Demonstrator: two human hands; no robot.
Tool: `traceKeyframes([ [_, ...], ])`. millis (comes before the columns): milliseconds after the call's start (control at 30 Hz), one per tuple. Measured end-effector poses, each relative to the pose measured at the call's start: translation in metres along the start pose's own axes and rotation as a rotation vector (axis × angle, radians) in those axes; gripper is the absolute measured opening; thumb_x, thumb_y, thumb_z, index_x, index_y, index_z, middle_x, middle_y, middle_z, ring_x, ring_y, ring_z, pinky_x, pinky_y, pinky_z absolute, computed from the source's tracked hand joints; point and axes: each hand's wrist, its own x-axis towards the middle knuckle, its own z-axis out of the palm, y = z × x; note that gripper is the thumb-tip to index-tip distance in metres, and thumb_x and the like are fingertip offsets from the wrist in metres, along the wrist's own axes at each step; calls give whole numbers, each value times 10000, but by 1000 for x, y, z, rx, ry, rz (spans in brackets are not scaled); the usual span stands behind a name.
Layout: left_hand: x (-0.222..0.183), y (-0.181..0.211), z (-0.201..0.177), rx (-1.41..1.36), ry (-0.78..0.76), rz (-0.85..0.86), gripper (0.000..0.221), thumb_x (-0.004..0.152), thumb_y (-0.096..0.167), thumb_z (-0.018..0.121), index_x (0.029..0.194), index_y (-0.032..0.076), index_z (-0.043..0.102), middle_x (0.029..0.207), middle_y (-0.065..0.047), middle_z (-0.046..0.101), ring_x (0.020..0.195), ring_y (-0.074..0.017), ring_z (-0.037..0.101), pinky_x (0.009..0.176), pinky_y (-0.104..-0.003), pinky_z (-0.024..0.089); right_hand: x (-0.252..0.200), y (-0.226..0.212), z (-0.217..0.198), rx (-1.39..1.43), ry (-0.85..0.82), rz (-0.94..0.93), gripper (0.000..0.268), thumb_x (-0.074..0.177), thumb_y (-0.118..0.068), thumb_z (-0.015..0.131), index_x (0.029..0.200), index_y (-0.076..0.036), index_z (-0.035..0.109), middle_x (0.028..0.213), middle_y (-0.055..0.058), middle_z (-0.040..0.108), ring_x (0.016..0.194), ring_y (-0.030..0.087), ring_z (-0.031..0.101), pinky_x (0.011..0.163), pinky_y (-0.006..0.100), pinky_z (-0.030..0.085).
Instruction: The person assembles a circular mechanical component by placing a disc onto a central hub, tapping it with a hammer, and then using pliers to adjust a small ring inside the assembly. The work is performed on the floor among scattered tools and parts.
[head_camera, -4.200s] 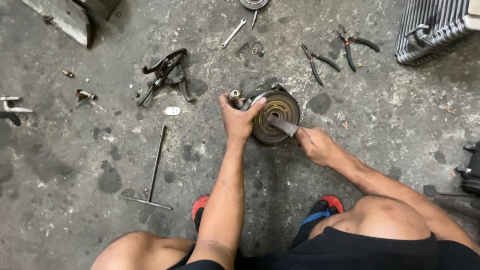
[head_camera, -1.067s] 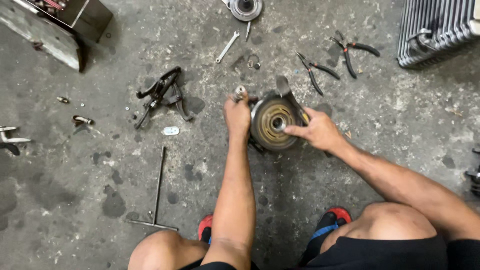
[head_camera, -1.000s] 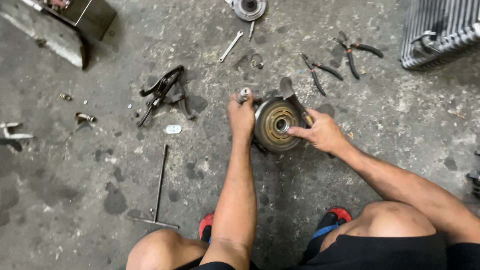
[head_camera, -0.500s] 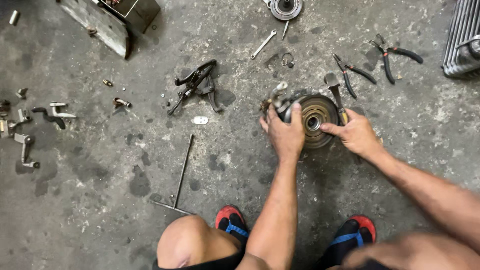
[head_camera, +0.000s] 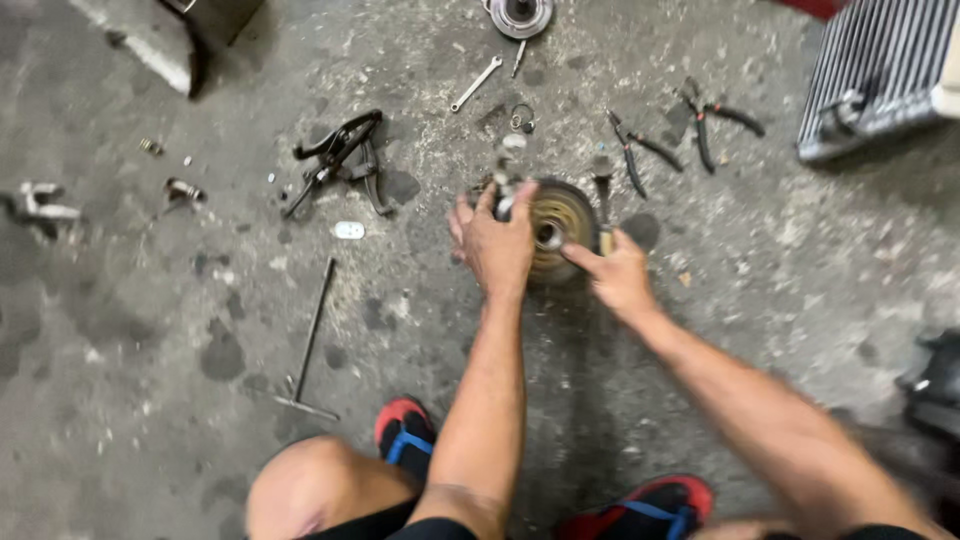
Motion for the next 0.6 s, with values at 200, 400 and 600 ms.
traceKeyframes([
  [200,-7,-4,3,-118,-31,83,557,1036,514,527,1332,49,614,1373,-237,613,1294,-427,549,1098,-493,419,13,-9,10,692,71,531,309,865,-250,848,946,-84,600,624,0,529,386,67,431,353,275,334],
  [400,38,-32,-9,24,-554,186,632,1051,508,490,1463,31,441,1394,-293,567,1313,-434,549,1096,-477,430,17,1,10,545,125,300,364,863,-266,890,983,-18,651,805,2,724,663,67,638,574,265,523],
  [600,37,-36,-10,-96,-520,156,626,1033,466,534,1460,25,413,1402,-315,543,1312,-450,533,1080,-470,435,27,-7,0,305,-17,477,399,840,-287,883,993,18,678,821,117,710,680,163,605,609,347,495],
])
